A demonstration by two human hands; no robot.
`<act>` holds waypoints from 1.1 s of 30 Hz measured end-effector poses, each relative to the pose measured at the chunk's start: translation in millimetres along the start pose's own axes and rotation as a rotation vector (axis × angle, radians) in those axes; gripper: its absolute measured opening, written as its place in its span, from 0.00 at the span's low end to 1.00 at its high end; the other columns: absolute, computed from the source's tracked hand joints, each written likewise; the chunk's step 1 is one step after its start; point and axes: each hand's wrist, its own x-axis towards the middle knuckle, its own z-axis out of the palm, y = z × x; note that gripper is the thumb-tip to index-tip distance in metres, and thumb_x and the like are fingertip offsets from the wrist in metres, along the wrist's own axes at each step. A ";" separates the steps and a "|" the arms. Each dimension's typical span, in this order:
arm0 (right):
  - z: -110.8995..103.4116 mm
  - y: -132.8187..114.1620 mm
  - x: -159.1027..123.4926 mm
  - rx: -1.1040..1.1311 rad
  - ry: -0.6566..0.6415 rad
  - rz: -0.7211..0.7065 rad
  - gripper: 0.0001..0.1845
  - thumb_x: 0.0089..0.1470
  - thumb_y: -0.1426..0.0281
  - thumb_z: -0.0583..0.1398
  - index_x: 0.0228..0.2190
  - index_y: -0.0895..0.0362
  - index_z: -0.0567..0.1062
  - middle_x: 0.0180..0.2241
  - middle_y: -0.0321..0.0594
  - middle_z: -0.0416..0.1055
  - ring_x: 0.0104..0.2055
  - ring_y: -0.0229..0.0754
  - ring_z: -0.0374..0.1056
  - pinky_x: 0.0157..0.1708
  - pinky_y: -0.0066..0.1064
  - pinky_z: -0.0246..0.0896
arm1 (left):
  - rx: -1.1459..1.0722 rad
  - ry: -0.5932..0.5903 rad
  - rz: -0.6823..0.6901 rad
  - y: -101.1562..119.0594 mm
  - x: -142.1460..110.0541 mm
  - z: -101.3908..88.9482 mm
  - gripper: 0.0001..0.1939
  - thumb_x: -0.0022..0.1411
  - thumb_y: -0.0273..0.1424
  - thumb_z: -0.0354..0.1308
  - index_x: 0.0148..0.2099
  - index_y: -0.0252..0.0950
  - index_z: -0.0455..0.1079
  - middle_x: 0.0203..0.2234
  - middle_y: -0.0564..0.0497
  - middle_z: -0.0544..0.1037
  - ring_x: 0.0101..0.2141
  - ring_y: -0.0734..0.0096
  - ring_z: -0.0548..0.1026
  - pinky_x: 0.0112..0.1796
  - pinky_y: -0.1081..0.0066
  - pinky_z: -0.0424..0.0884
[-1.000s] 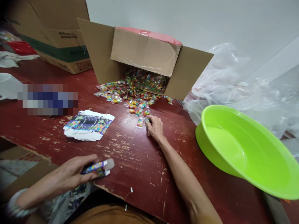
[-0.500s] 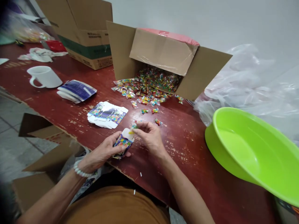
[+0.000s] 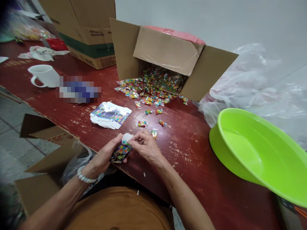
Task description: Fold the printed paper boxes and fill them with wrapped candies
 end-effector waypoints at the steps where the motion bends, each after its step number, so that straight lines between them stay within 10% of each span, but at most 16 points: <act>1: 2.6 1.7 0.9 0.014 0.005 0.049 0.12 0.47 0.61 0.68 0.27 0.54 0.75 0.31 0.36 0.67 0.33 0.40 0.65 0.31 0.31 0.62 | 0.036 0.001 0.011 -0.5 0.5 0.6 0.22 0.62 0.50 0.55 0.39 0.34 0.71 0.26 0.50 0.75 0.22 0.74 0.70 0.21 0.76 0.69; 13: 8.7 9.5 -3.7 0.712 -0.214 0.299 0.23 0.47 0.59 0.71 0.43 0.56 0.77 0.29 0.35 0.73 0.28 0.34 0.67 0.29 0.26 0.62 | -0.241 0.050 -0.003 -6.4 1.2 -1.5 0.19 0.54 0.43 0.64 0.41 0.34 0.70 0.24 0.50 0.77 0.17 0.71 0.73 0.17 0.72 0.73; 21: 23.0 6.7 1.4 0.288 -0.049 0.155 0.14 0.51 0.59 0.67 0.37 0.55 0.78 0.28 0.35 0.72 0.24 0.34 0.63 0.22 0.24 0.59 | -0.224 0.027 0.032 -9.7 -1.3 4.7 0.16 0.60 0.40 0.63 0.44 0.34 0.70 0.23 0.51 0.78 0.17 0.72 0.74 0.17 0.75 0.72; 28: 19.6 4.5 -6.6 -0.035 -0.048 -0.247 0.11 0.60 0.62 0.60 0.36 0.53 0.80 0.34 0.40 0.77 0.32 0.39 0.70 0.32 0.30 0.66 | -0.498 -0.099 -0.163 -2.3 -3.6 -1.9 0.22 0.70 0.45 0.46 0.52 0.35 0.69 0.25 0.47 0.79 0.17 0.63 0.77 0.17 0.66 0.74; 33: 22.4 4.6 -10.6 0.115 -0.085 -0.109 0.10 0.58 0.61 0.63 0.37 0.53 0.80 0.41 0.39 0.78 0.40 0.42 0.73 0.43 0.34 0.68 | -0.510 -0.053 -0.156 -2.0 -1.8 -3.1 0.23 0.70 0.42 0.46 0.58 0.35 0.68 0.30 0.45 0.81 0.16 0.66 0.76 0.16 0.67 0.74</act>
